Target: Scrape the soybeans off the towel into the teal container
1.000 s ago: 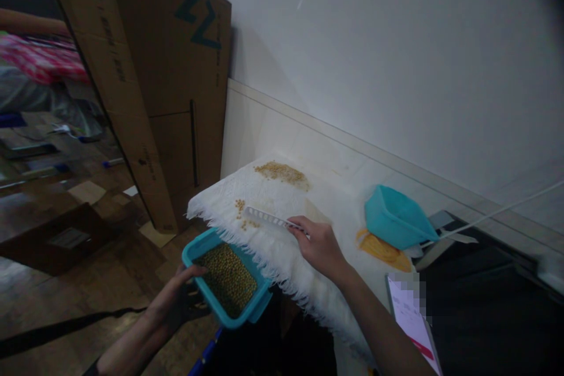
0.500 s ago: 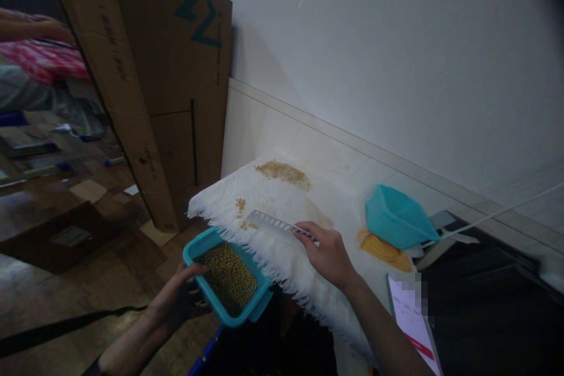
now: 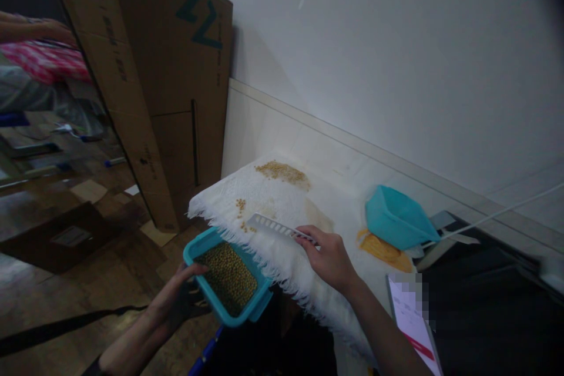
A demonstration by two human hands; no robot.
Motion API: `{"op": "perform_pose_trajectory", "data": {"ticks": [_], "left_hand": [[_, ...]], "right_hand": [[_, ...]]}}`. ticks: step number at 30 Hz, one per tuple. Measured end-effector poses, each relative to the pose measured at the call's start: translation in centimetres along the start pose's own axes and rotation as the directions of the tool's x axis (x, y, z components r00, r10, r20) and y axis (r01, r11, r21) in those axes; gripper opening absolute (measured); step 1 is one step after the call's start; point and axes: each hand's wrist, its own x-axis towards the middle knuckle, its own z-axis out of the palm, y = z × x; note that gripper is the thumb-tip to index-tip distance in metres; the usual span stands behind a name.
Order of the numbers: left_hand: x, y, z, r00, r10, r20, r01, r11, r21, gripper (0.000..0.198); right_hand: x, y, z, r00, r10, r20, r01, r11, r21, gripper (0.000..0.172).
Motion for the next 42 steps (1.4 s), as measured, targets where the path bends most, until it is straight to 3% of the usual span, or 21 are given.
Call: {"op": "perform_pose_trajectory", "data": {"ticks": [18,24,31,42], "left_hand": [[0.4,-0.4,-0.5,1.0,0.01,-0.004,-0.01,1.0,0.002,0.044],[0.5,-0.4,-0.6,0.999,0.015,0.035,-0.015,1.0,0.013,0.04],[0.1,-0.4,-0.6,1.0,0.029,0.002,-0.029,1.0,0.003,0.045],[1.5,-0.6,-1.6,0.999,0.034,0.035,-0.034,0.999,-0.009,0.05]], "right_hand": [[-0.8,-1.3,-0.4,0.999,0.041,-0.02,-0.04,0.998,0.037,0.02],[0.2,-0.3,0.2,0.991,0.126,-0.035,-0.123,0.989,0.084,0.02],[1.4,0.7,-1.0,0.977,0.2,-0.078,-0.193,0.977,0.095,0.02],[1.2,-1.6,0.7,0.976,0.216,-0.009,-0.211,0.96,0.183,0.025]]}}
